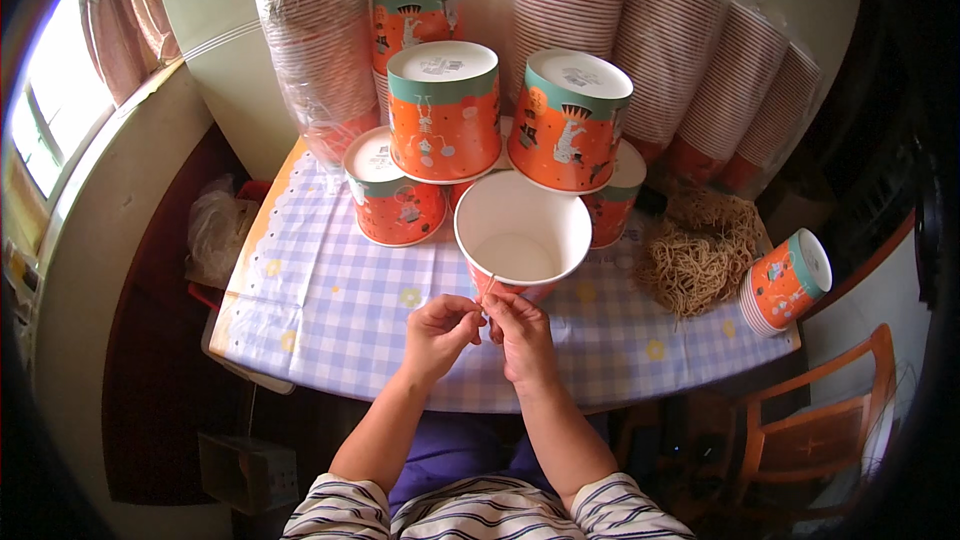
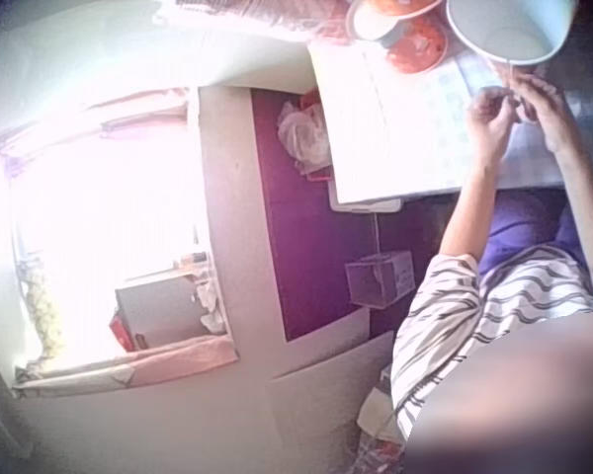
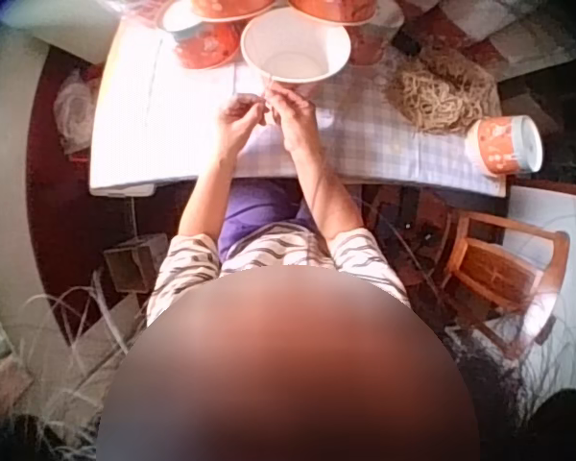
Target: Organizing and preparing paper buckets for packaging by stacking them and attaching handles.
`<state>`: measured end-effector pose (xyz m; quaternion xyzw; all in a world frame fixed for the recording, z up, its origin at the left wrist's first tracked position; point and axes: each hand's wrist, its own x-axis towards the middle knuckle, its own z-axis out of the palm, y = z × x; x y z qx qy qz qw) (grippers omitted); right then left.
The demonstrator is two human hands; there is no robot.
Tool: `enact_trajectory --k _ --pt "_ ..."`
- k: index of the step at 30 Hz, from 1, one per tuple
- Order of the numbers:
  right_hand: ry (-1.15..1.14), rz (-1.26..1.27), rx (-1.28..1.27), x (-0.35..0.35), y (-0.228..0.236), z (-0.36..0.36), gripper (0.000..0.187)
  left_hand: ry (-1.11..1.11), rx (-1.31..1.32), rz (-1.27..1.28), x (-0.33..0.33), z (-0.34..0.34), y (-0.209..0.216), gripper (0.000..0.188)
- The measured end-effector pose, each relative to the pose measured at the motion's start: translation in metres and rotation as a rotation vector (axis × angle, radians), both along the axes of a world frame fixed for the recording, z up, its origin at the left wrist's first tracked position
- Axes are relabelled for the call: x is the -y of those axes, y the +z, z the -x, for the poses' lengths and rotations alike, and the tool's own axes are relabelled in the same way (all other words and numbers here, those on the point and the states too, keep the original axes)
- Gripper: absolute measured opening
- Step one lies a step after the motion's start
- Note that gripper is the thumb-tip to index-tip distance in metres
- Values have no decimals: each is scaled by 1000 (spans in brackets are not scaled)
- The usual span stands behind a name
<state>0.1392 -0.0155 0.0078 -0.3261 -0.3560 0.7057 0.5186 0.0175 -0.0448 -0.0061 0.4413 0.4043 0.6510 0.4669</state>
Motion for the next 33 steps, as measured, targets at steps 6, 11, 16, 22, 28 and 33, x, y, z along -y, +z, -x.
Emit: enact_trajectory --k 6,11,16,22,28,33 --pt "-40 -2 -39 0 -10 0 14 11 53 18 -3 5 -1 5" --pt "-141 -193 176 1 -18 0 13 0 107 36 -6 6 -2 6" --pt "-206 -304 273 3 -14 1 13 -22 146 48 -5 8 -2 7" --pt "-259 -319 253 4 -19 0 14 -44 199 46 -7 9 -6 7" --pt "-141 -205 71 8 -6 3 16 -45 203 42 -8 9 -7 7" --pt "-73 -247 100 6 -14 1 17 -53 204 35 -8 7 -6 6"
